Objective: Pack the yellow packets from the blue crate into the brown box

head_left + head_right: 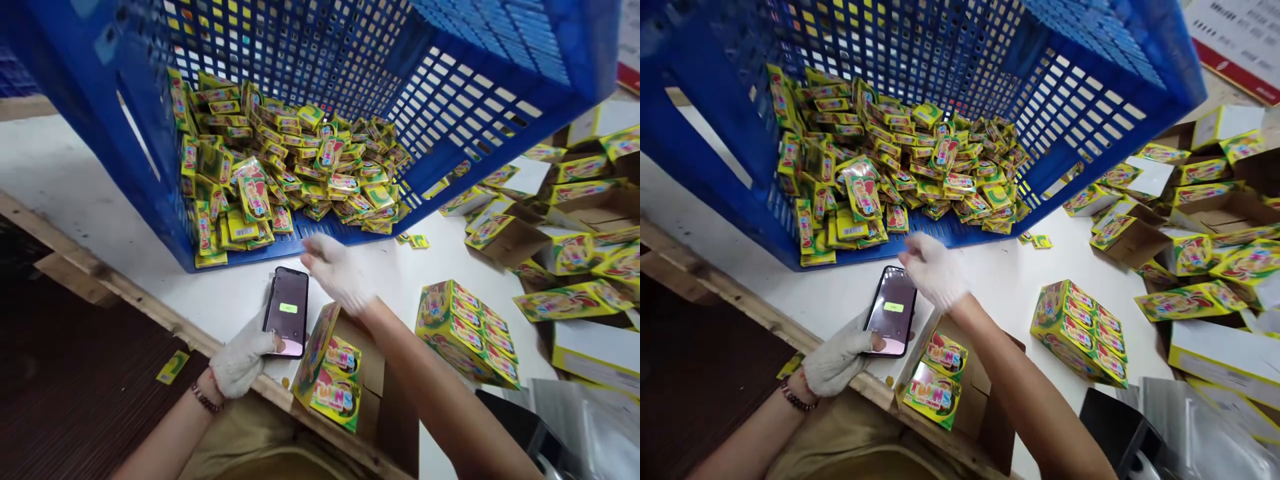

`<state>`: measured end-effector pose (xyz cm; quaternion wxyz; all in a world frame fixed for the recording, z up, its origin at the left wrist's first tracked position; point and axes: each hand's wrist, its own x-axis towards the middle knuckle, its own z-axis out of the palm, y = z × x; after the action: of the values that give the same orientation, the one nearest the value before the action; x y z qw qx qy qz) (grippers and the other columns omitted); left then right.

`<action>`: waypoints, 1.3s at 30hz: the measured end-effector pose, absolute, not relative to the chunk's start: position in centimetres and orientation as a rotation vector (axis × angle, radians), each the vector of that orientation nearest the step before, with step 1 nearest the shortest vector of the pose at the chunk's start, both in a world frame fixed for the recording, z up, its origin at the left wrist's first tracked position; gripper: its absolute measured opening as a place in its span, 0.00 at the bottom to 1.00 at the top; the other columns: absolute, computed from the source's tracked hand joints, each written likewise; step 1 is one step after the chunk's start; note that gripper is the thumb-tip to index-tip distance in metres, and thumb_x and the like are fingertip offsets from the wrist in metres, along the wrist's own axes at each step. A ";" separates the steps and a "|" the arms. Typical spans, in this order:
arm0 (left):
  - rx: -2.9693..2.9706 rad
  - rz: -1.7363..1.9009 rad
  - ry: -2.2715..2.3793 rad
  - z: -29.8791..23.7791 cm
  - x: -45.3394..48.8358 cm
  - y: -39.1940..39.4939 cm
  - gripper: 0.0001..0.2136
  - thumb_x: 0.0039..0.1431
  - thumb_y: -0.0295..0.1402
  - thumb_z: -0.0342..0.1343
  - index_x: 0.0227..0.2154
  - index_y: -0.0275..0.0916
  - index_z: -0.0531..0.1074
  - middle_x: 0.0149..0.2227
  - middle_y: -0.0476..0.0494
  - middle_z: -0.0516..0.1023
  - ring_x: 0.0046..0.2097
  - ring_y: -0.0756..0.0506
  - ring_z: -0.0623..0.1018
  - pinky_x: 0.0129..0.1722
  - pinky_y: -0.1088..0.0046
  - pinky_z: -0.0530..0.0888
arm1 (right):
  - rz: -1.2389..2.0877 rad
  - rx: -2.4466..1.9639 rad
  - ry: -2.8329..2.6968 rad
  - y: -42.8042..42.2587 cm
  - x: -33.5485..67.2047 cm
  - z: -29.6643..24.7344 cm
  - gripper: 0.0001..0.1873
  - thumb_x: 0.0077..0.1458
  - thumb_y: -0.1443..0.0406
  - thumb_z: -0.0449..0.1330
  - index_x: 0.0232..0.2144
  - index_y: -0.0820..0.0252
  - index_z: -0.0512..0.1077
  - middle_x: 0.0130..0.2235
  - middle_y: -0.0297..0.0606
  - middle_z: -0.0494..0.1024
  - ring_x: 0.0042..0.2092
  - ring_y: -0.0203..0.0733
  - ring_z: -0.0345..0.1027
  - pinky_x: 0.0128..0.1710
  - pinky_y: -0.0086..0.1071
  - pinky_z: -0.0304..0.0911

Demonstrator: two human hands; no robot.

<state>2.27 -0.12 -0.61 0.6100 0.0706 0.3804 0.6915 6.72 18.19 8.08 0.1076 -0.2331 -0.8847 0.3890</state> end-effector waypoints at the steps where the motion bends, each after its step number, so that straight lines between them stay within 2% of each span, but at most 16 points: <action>1: 0.155 1.586 0.897 -0.7 2.2 -0.2 0.36 0.41 0.24 0.64 0.58 0.41 0.68 0.50 0.40 0.80 0.52 0.37 0.78 0.56 0.60 0.74 | 1.155 -0.710 -2.555 18.5 3.6 7.5 0.11 0.58 0.61 0.55 0.41 0.60 0.71 0.36 0.34 0.74 0.37 0.37 0.66 0.39 0.30 0.62; 4: 0.150 1.565 0.939 -0.7 2.1 -0.3 0.35 0.42 0.25 0.64 0.58 0.40 0.68 0.50 0.39 0.79 0.52 0.36 0.78 0.56 0.58 0.74 | 1.156 -0.920 -2.576 19.2 -4.9 5.7 0.17 0.59 0.53 0.56 0.38 0.62 0.73 0.35 0.37 0.75 0.38 0.40 0.68 0.40 0.32 0.64; 7: 0.143 1.574 0.948 -0.6 2.0 -0.3 0.35 0.43 0.25 0.64 0.58 0.42 0.68 0.54 0.41 0.78 0.55 0.37 0.77 0.57 0.60 0.74 | 1.142 -0.936 -2.624 19.5 -9.2 5.1 0.17 0.60 0.56 0.58 0.41 0.66 0.74 0.39 0.38 0.76 0.43 0.40 0.69 0.46 0.32 0.64; 10: 0.120 1.550 0.951 -0.4 1.9 -0.1 0.32 0.42 0.26 0.66 0.55 0.40 0.70 0.54 0.39 0.78 0.55 0.36 0.77 0.57 0.61 0.75 | 1.168 -0.756 -2.565 19.8 -6.6 6.3 0.17 0.64 0.61 0.53 0.46 0.71 0.72 0.42 0.36 0.76 0.48 0.37 0.68 0.51 0.31 0.61; 12: 0.105 1.531 0.957 -0.6 1.8 -0.1 0.31 0.41 0.27 0.67 0.53 0.38 0.71 0.52 0.38 0.79 0.54 0.35 0.78 0.57 0.61 0.75 | 1.252 -0.606 -2.457 19.9 -1.3 8.2 0.20 0.63 0.62 0.54 0.54 0.67 0.68 0.45 0.35 0.76 0.49 0.36 0.68 0.51 0.29 0.63; 13: 0.099 1.523 0.957 -0.8 1.8 0.0 0.31 0.41 0.27 0.68 0.53 0.38 0.72 0.52 0.38 0.79 0.54 0.35 0.78 0.56 0.61 0.76 | 1.286 -0.559 -2.467 19.9 2.1 9.2 0.20 0.63 0.61 0.55 0.55 0.63 0.68 0.46 0.35 0.75 0.49 0.37 0.68 0.50 0.30 0.65; 17: 0.107 1.514 0.946 -0.9 1.9 0.0 0.29 0.41 0.27 0.68 0.51 0.39 0.73 0.50 0.38 0.80 0.52 0.34 0.79 0.53 0.61 0.78 | 1.417 -0.621 -2.651 19.8 16.5 11.6 0.15 0.62 0.56 0.56 0.45 0.59 0.74 0.41 0.36 0.77 0.43 0.40 0.70 0.42 0.31 0.66; 21: 0.094 1.515 1.004 -0.2 2.1 0.2 0.30 0.38 0.26 0.69 0.50 0.38 0.73 0.49 0.37 0.80 0.51 0.34 0.79 0.53 0.61 0.78 | 1.359 -1.048 -2.728 19.2 24.0 8.4 0.11 0.61 0.61 0.56 0.42 0.59 0.75 0.38 0.35 0.77 0.40 0.40 0.70 0.39 0.31 0.64; 25: 0.080 1.481 1.051 -0.1 2.2 0.4 0.31 0.38 0.25 0.68 0.51 0.38 0.73 0.51 0.37 0.80 0.52 0.34 0.79 0.52 0.62 0.79 | 1.242 -1.129 -2.750 17.4 23.0 3.9 0.05 0.58 0.67 0.58 0.34 0.59 0.75 0.35 0.35 0.73 0.39 0.38 0.67 0.39 0.30 0.62; 29: 0.101 1.463 1.059 -0.2 2.4 0.5 0.30 0.40 0.25 0.68 0.51 0.38 0.73 0.50 0.36 0.80 0.53 0.35 0.78 0.52 0.64 0.79 | 1.085 -1.174 -2.808 16.2 21.5 1.9 0.06 0.57 0.68 0.60 0.29 0.59 0.75 0.36 0.35 0.68 0.37 0.37 0.64 0.37 0.30 0.60; 33: 0.075 1.463 1.056 -0.1 2.6 0.5 0.32 0.38 0.25 0.67 0.52 0.38 0.72 0.49 0.37 0.80 0.52 0.35 0.79 0.50 0.65 0.79 | 0.968 -1.125 -2.907 16.2 21.9 3.5 0.02 0.55 0.68 0.62 0.32 0.57 0.74 0.37 0.35 0.70 0.36 0.37 0.64 0.35 0.30 0.59; 35: 0.076 1.484 1.040 0.0 2.6 0.6 0.34 0.37 0.25 0.67 0.53 0.38 0.71 0.50 0.38 0.80 0.52 0.37 0.78 0.50 0.66 0.78 | 0.951 -1.032 -2.869 16.8 20.8 5.2 0.05 0.54 0.69 0.61 0.35 0.57 0.74 0.38 0.35 0.72 0.37 0.37 0.65 0.36 0.31 0.60; 39: 0.043 1.540 1.054 -0.2 2.6 1.1 0.34 0.38 0.27 0.68 0.53 0.39 0.70 0.49 0.41 0.79 0.51 0.39 0.78 0.53 0.63 0.76 | 1.133 -0.788 -2.679 18.2 13.1 7.6 0.07 0.60 0.63 0.55 0.36 0.58 0.71 0.34 0.34 0.73 0.37 0.38 0.68 0.39 0.32 0.62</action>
<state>2.60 1.10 -0.16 0.5951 0.0185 0.4539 0.6629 13.08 18.21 7.63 0.0638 -0.2608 -0.8872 0.3752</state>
